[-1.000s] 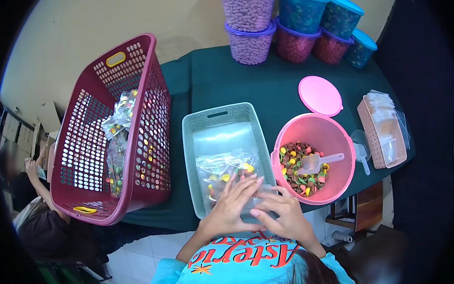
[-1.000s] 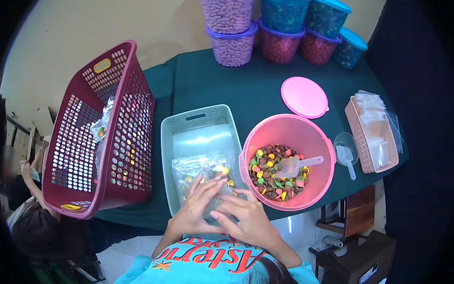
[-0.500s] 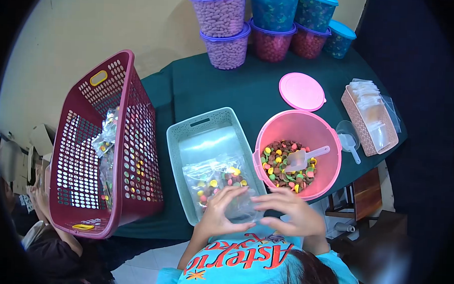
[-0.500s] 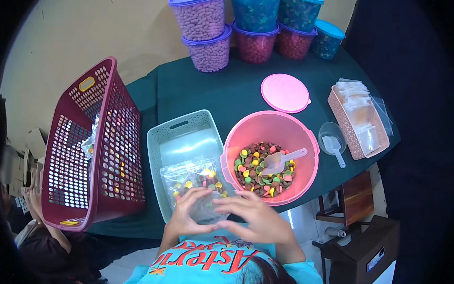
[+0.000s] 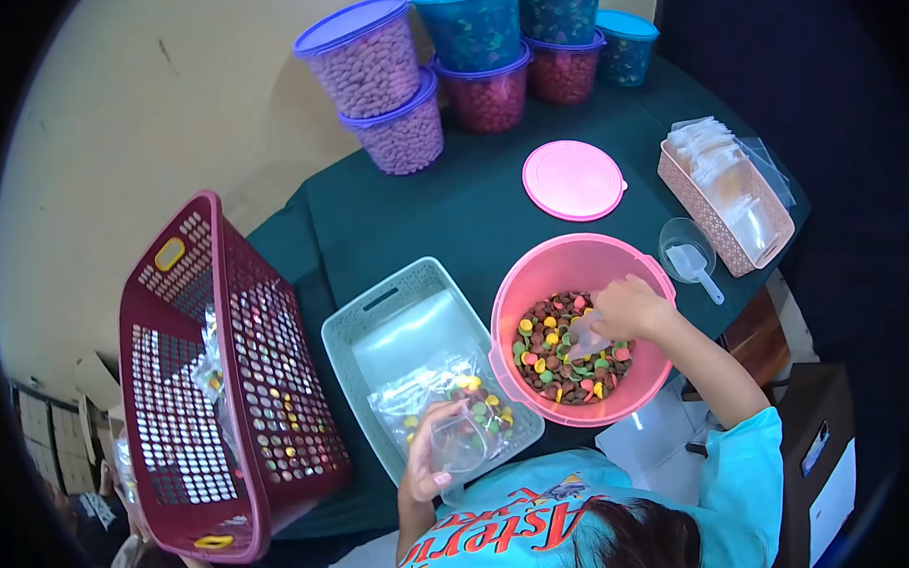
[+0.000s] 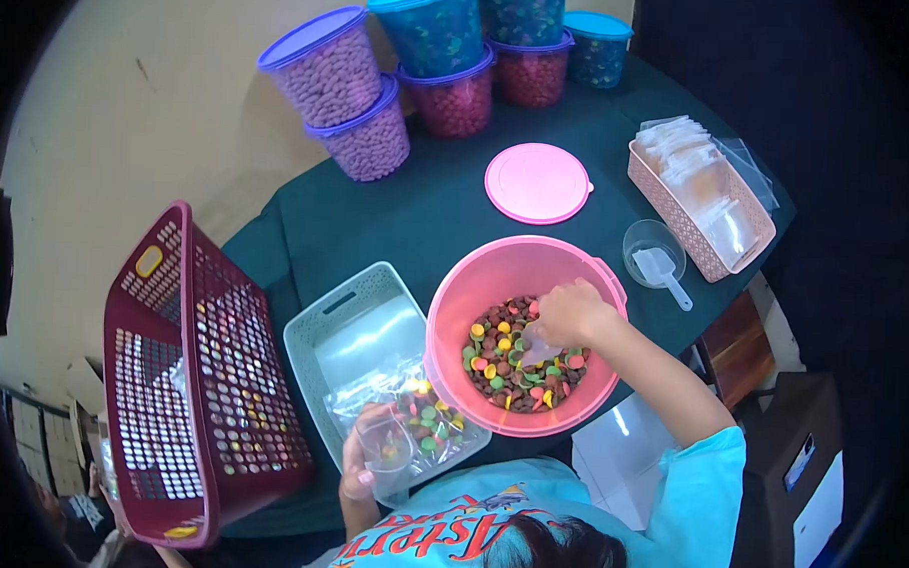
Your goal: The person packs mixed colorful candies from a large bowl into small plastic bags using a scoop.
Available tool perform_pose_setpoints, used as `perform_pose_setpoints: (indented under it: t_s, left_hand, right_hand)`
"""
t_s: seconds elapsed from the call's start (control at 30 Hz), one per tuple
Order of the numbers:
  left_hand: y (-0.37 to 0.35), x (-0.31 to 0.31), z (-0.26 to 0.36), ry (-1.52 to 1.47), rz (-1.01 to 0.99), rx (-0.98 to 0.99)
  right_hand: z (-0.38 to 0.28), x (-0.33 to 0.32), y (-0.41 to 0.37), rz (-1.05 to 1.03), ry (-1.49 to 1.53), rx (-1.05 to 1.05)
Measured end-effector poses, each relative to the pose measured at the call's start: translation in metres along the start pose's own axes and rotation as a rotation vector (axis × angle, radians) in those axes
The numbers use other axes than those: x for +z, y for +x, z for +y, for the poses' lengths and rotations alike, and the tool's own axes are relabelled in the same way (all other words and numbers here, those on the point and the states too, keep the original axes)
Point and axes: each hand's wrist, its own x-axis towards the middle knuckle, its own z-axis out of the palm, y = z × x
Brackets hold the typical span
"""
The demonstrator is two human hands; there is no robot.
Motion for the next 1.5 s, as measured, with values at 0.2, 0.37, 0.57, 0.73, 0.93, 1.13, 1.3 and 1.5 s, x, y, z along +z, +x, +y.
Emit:
perform_pose_setpoints:
  t_s: [0.2, 0.37, 0.57, 0.73, 0.93, 1.13, 1.3, 1.5]
  left_hand:
    - [0.015, -0.007, -0.002, -0.016, -0.044, -0.045]
    - [0.029, -0.017, 0.003, 0.016, -0.145, -0.05]
    - [0.044, -0.014, 0.007, -0.096, -0.266, -0.051]
    - [0.066, -0.007, 0.012, 0.058, -0.359, -0.09]
    - [0.071, -0.005, 0.018, 0.071, -0.327, -0.165]
    - [0.065, -0.004, 0.029, 0.202, -0.366, -0.133]
    - [0.058, 0.01, 0.035, 0.268, -0.532, -0.067]
    - [0.046, 0.025, 0.037, 0.341, -0.376, -0.147]
  right_hand:
    - [0.004, -0.004, 0.003, -0.164, -0.007, -0.014]
    - [0.006, 0.004, 0.004, -0.078, 0.146, 0.015]
    - [-0.004, 0.004, 0.003, 0.165, 0.009, -0.015]
    - [-0.007, 0.002, 0.009, 0.332, -0.13, -0.05]
    - [-0.006, 0.011, 0.011, 0.256, -0.166, 0.012]
    - [-0.005, 0.013, 0.011, 0.232, -0.204, 0.0]
    - [-0.013, 0.005, 0.009, 0.279, -0.296, -0.086]
    - [-0.033, -0.001, 0.025, 0.441, -0.397, -0.248]
